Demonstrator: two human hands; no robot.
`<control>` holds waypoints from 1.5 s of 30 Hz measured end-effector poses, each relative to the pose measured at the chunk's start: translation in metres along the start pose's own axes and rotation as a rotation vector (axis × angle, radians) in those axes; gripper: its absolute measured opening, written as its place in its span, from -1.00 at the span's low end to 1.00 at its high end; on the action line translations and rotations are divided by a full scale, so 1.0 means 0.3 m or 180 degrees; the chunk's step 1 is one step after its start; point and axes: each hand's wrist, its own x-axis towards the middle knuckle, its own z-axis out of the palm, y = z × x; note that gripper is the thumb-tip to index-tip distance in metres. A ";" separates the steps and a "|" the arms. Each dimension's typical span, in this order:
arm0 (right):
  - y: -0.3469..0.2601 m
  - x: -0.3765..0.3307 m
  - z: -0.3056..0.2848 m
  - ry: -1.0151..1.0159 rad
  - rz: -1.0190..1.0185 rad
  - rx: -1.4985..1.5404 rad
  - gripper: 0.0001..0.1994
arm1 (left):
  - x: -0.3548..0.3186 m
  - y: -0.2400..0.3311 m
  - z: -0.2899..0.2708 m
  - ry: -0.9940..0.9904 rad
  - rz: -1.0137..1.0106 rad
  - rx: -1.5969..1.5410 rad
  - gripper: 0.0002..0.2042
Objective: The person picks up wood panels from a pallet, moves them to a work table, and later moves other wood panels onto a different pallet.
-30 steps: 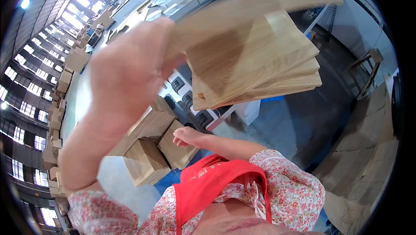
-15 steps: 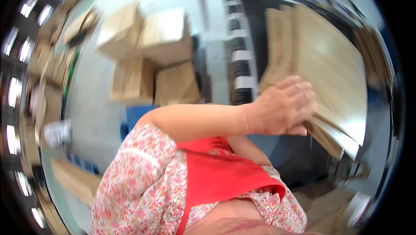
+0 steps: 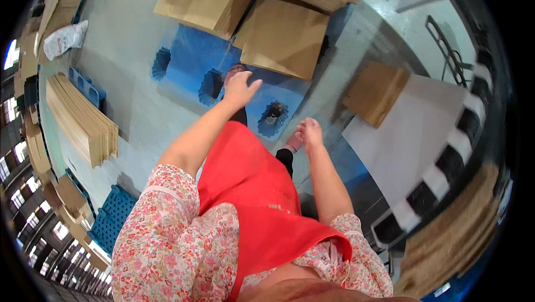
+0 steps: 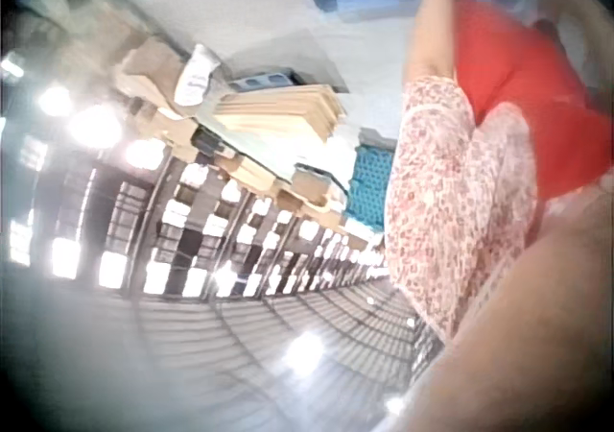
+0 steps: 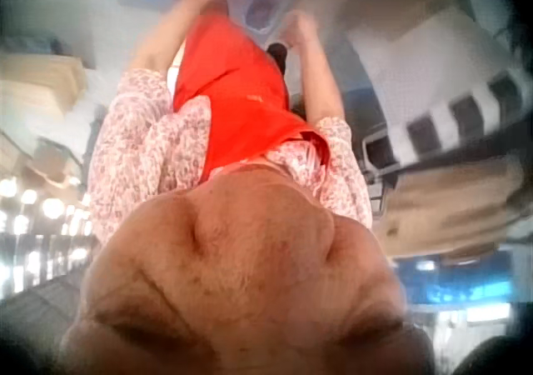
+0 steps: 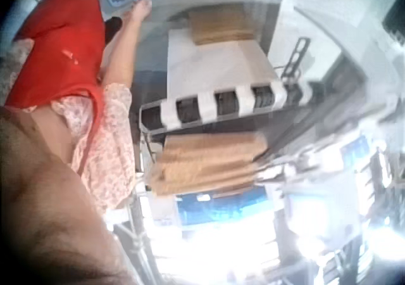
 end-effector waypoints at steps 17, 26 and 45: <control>-0.210 1.220 0.110 0.1407 -0.1611 -0.1980 -0.52 | 0.671 -0.888 0.715 0.0021 -0.1738 -0.1183 -0.39; -0.211 1.204 0.107 0.1163 -0.1517 -0.1411 -0.50 | 0.678 -0.770 0.695 0.0474 -0.1633 -0.0559 -0.52; -0.321 0.949 0.038 0.1181 -0.0864 -0.1610 -0.50 | 0.586 -0.474 0.413 -0.0278 -0.1805 -0.0049 -0.31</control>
